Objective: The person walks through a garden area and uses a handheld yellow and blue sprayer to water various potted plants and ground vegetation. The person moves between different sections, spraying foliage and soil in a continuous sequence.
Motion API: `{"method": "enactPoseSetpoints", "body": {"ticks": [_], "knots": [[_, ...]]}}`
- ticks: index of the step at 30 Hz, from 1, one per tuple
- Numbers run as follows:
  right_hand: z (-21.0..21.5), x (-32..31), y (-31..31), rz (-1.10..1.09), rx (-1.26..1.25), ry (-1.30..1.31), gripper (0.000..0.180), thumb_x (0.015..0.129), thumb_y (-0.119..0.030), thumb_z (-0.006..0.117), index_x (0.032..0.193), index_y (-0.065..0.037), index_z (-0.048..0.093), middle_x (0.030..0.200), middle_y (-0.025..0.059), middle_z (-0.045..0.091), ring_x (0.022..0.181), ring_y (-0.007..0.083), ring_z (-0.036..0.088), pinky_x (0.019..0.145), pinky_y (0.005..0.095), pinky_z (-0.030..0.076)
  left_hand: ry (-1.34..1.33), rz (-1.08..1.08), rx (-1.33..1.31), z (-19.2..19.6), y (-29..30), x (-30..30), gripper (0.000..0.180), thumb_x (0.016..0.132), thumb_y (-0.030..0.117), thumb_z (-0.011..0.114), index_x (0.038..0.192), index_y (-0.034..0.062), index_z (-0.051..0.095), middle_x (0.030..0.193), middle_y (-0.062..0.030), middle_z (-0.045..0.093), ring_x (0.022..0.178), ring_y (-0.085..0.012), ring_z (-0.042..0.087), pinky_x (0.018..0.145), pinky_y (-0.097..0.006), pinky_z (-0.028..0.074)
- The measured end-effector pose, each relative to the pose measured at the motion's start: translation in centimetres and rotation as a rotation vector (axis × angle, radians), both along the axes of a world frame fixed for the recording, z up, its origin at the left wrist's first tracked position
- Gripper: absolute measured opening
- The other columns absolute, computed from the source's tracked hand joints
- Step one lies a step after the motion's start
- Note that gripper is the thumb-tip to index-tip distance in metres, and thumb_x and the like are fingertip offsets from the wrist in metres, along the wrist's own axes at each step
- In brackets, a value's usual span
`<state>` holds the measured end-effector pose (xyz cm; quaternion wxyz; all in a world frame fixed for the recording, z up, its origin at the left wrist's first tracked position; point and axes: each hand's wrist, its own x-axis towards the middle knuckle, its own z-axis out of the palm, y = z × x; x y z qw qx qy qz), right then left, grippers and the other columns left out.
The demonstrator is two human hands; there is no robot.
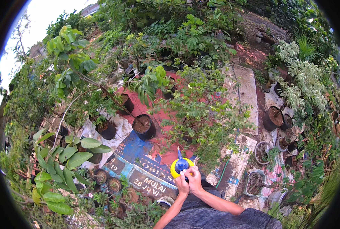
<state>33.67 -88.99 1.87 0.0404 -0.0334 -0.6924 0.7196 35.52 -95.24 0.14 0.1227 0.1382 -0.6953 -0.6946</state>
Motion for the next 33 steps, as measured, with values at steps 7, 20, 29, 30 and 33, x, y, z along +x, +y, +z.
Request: {"method": "enactPoseSetpoints", "body": {"ticks": [7,20,29,30,33], "knots": [[2.1,-1.0,6.0,-0.173,-0.061,0.028,0.022,0.082,-0.016,0.068,0.073,-0.003,0.053,0.089,0.0041,0.043,0.080,0.0117,0.047,0.066,0.0253,0.041,-0.003,-0.209,-0.089,1.1,5.3,-2.3,0.052,0.099,0.035,0.032,0.078,-0.0036,0.061,0.064,-0.0159,0.062,0.058,-0.0214,0.059,0.053,-0.040,0.041],[4.8,-4.5,22.8,-0.429,-0.173,0.210,0.021,0.082,-0.012,0.067,0.075,-0.001,0.051,0.092,0.0040,0.040,0.078,0.0103,0.048,0.066,0.0235,0.044,0.370,-0.319,-0.269,4.0,22.9,-8.0,0.055,0.097,0.033,0.034,0.058,-0.0038,0.048,0.048,-0.0149,0.048,0.045,-0.0224,0.054,0.048,-0.038,0.036],[4.3,-5.2,32.0,-0.687,-0.140,0.189,0.023,0.081,-0.014,0.069,0.073,0.000,0.053,0.092,0.0036,0.042,0.074,0.0091,0.052,0.062,0.0229,0.046,0.264,-0.625,-0.148,4.1,32.5,-9.9,0.057,0.098,0.034,0.033,0.057,-0.0031,0.050,0.048,-0.0118,0.050,0.045,-0.0182,0.053,0.047,-0.036,0.037],[4.2,-5.3,32.7,-0.711,-0.142,0.181,0.024,0.081,-0.014,0.070,0.073,0.000,0.053,0.092,0.0034,0.042,0.074,0.0089,0.052,0.062,0.0229,0.046,0.195,-0.695,-0.086,4.1,33.2,-10.2,0.057,0.098,0.034,0.032,0.058,-0.0031,0.051,0.048,-0.0112,0.050,0.045,-0.0173,0.053,0.047,-0.036,0.037],[3.8,-5.9,34.6,-0.777,-0.141,0.171,0.025,0.082,-0.015,0.070,0.072,0.000,0.053,0.092,0.0030,0.042,0.073,0.0086,0.052,0.062,0.0228,0.046,0.194,-0.734,-0.048,3.9,35.5,-10.9,0.057,0.098,0.033,0.032,0.060,-0.0036,0.053,0.049,-0.0108,0.053,0.046,-0.0164,0.054,0.047,-0.035,0.039]]}}
